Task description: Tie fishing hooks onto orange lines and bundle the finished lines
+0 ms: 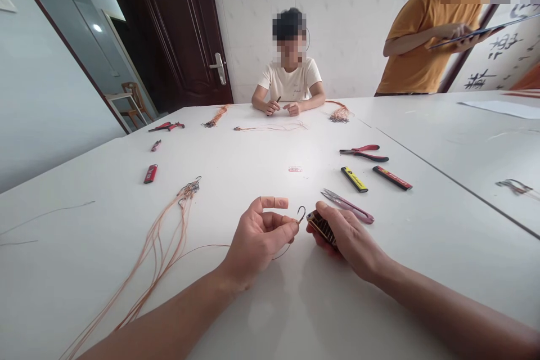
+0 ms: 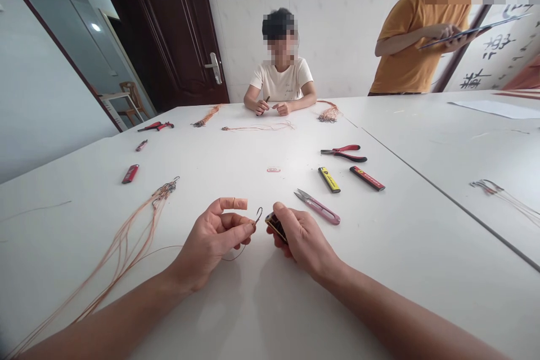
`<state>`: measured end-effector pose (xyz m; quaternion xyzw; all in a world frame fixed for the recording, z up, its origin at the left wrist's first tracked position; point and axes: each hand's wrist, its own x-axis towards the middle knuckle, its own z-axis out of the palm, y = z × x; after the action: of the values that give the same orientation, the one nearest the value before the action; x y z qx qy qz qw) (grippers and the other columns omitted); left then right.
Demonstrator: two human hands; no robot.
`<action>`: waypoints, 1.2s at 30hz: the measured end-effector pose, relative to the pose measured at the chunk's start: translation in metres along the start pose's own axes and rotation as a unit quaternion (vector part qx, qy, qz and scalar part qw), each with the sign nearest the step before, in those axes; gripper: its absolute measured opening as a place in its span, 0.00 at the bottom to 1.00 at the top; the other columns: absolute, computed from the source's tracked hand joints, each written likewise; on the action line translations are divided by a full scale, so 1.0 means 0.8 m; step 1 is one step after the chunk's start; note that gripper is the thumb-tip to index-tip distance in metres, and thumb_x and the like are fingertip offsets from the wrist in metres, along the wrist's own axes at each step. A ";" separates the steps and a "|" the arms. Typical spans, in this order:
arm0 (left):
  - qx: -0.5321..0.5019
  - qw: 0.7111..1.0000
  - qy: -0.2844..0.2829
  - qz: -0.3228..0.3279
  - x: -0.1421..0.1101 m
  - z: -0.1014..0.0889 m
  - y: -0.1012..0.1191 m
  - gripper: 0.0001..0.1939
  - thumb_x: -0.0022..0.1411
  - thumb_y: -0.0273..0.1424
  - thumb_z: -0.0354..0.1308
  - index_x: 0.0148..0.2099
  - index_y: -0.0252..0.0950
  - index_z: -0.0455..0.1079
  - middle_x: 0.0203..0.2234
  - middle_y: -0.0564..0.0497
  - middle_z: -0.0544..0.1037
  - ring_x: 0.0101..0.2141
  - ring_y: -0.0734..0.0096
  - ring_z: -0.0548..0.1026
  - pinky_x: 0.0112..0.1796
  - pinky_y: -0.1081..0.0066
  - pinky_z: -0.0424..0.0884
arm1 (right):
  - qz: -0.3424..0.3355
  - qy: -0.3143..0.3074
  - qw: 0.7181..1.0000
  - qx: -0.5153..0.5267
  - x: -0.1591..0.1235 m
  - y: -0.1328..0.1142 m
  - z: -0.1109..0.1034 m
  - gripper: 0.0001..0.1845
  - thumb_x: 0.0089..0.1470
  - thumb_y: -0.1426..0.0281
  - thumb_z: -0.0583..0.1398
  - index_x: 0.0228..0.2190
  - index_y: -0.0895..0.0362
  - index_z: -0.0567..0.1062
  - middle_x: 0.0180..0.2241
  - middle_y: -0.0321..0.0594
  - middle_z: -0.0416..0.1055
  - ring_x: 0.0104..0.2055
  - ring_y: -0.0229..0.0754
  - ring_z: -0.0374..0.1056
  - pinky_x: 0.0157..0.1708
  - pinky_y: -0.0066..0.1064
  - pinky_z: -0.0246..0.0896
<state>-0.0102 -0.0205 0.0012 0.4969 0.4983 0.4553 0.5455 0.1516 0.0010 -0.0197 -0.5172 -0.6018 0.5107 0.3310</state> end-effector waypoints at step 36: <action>-0.059 0.994 0.006 0.095 0.001 0.002 -0.014 0.13 0.52 0.28 0.58 0.41 0.38 0.61 0.26 0.55 0.73 0.30 0.75 0.73 0.35 0.71 0.68 | -0.026 0.001 0.996 0.082 -0.015 -0.005 0.014 0.12 0.47 0.59 0.58 0.29 0.54 0.73 0.26 0.35 0.67 0.28 0.34 0.59 0.31 0.29 0.57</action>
<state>-0.0083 -0.0210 -0.0099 0.5068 0.4242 0.5363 0.5249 0.1429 -0.0130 -0.0170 -0.4730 -0.5708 0.5488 0.3862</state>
